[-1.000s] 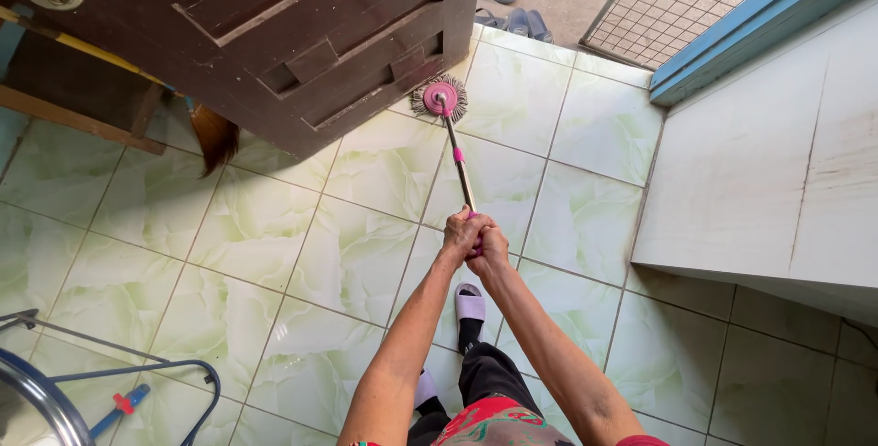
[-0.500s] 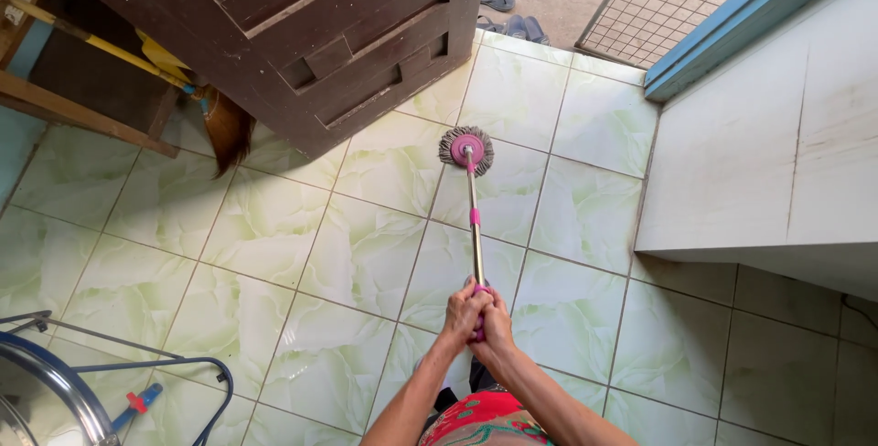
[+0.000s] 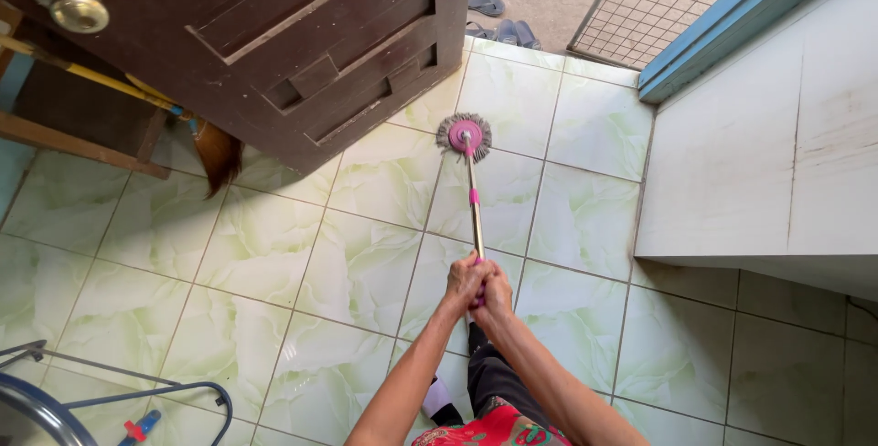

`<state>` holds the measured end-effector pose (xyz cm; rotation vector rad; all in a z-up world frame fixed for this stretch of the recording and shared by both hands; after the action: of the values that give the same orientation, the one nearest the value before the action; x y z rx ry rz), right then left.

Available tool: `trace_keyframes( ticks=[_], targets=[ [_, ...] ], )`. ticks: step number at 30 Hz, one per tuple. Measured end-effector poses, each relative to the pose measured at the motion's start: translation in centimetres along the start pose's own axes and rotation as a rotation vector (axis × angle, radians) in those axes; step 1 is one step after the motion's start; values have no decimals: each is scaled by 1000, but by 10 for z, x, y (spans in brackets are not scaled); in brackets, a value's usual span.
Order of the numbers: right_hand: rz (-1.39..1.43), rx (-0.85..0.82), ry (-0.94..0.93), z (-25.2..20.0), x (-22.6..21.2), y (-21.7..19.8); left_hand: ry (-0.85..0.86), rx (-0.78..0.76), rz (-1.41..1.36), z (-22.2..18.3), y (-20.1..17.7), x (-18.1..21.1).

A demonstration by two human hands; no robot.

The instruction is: Mopping the tiled floor in a water purification area.

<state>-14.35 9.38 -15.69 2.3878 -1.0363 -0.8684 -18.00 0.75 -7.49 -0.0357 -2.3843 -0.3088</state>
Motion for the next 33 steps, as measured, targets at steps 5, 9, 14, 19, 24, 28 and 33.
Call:
trace_keyframes(
  ticks=[5, 9, 14, 19, 24, 28, 33],
  targets=[
    [6, -128, -34, 102, -74, 27, 137, -67, -36, 117, 8, 42],
    [-37, -81, -21, 145, -120, 45, 116, -24, 4, 159, 15, 82],
    [-193, -104, 41, 112, -111, 53, 105, -48, -161, 174, 14, 37],
    [-303, -133, 100, 58, -70, 38, 68, -3, -219, 134, 8, -31],
    [-450, -79, 181, -20, -28, 11, 74, 5, -379, 60, 19, -94],
    [-559, -77, 212, -80, 4, -18, 129, -13, -525, -20, 34, -122],
    [-464, -70, 284, -126, 46, -26, -8, 171, -436, -86, 22, -151]
  ],
)
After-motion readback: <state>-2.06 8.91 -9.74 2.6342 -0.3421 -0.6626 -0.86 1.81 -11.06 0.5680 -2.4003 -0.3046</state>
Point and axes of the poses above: each hand's wrist, its own z-axis towards the middle knuckle, its own y-axis out of the palm, x = y × z, the point moved 10 cm from there along z, towards the middle knuckle, and after that the axes turned 13 degrees about -x, right-handed, at the moved point
